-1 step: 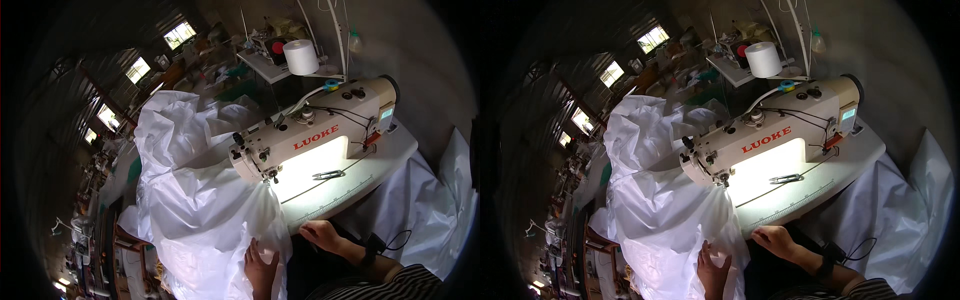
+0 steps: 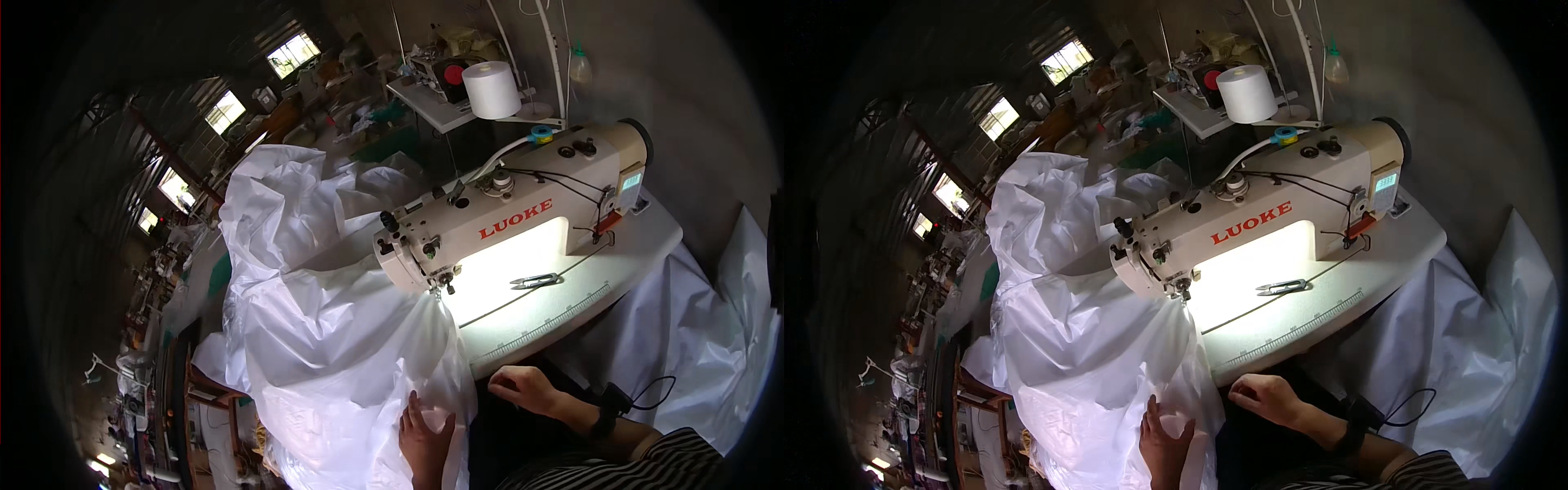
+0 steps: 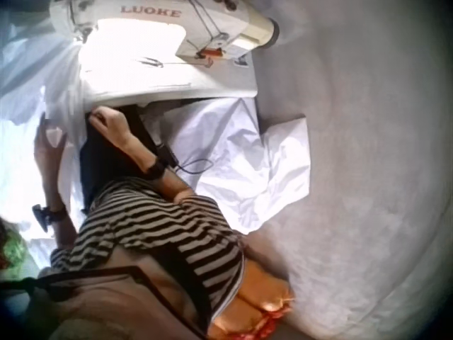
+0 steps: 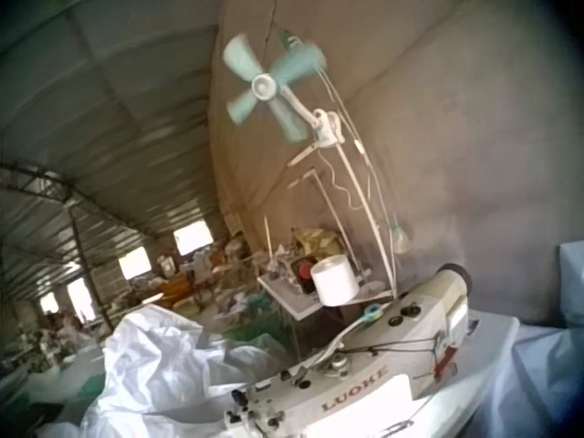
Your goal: The recorder is using an industrial sewing machine to join or hem large white plastic sheets.
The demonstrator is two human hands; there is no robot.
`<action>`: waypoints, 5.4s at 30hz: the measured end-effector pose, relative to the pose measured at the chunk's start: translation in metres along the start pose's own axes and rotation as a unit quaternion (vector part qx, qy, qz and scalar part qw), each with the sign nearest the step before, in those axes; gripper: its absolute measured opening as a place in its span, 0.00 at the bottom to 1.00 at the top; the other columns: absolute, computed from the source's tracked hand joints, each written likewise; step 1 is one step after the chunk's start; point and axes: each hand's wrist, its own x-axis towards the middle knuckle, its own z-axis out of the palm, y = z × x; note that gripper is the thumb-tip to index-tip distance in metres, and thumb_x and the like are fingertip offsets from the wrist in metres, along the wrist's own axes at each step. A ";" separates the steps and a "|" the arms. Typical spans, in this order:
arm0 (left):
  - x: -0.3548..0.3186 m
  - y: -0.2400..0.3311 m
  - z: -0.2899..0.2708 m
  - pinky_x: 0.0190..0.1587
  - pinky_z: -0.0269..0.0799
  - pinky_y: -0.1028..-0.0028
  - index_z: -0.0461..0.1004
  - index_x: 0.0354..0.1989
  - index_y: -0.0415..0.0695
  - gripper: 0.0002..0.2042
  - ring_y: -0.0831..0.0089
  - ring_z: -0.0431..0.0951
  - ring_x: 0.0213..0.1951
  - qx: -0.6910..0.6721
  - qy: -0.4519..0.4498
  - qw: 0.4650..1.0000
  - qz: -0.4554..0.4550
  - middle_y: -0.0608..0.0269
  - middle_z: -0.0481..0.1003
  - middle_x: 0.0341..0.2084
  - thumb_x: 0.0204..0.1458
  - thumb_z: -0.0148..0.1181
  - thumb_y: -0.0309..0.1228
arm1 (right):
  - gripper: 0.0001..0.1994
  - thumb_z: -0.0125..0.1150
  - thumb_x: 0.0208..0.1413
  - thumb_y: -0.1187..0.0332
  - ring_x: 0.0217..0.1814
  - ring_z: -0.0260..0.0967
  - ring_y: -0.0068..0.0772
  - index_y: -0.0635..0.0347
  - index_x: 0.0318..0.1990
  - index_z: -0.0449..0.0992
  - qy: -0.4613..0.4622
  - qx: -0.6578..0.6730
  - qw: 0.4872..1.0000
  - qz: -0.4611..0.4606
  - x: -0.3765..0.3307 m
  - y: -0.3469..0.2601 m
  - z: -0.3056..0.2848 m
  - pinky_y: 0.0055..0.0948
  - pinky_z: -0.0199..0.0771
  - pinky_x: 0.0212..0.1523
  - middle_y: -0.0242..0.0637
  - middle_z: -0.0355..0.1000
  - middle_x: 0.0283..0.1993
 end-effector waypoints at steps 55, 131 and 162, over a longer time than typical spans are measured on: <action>-0.130 0.064 -0.057 0.31 0.75 0.76 0.78 0.36 0.34 0.03 0.74 0.79 0.30 -0.345 -0.136 0.911 -0.180 0.58 0.81 0.31 0.54 0.63 0.19 | 0.08 0.63 0.56 0.65 0.30 0.73 0.37 0.59 0.35 0.75 -0.157 -0.006 0.912 -0.378 -0.119 -0.088 -0.014 0.30 0.72 0.26 0.37 0.73 0.33; 0.051 0.041 0.041 0.27 0.73 0.56 0.72 0.32 0.39 0.05 0.51 0.75 0.22 -0.020 -0.171 0.961 0.215 0.47 0.75 0.24 0.51 0.59 0.27 | 0.24 0.52 0.58 0.71 0.27 0.78 0.42 0.76 0.60 0.63 -0.057 -0.392 0.918 0.018 0.146 -0.012 0.037 0.38 0.76 0.23 0.41 0.78 0.28; -0.005 0.054 0.028 0.38 0.73 0.70 0.76 0.42 0.36 0.08 0.66 0.78 0.32 -0.318 -0.188 0.924 -0.102 0.52 0.77 0.32 0.56 0.57 0.25 | 0.13 0.59 0.63 0.63 0.39 0.79 0.34 0.66 0.44 0.74 -0.178 0.218 0.951 0.130 -0.061 -0.060 -0.021 0.27 0.77 0.43 0.44 0.79 0.37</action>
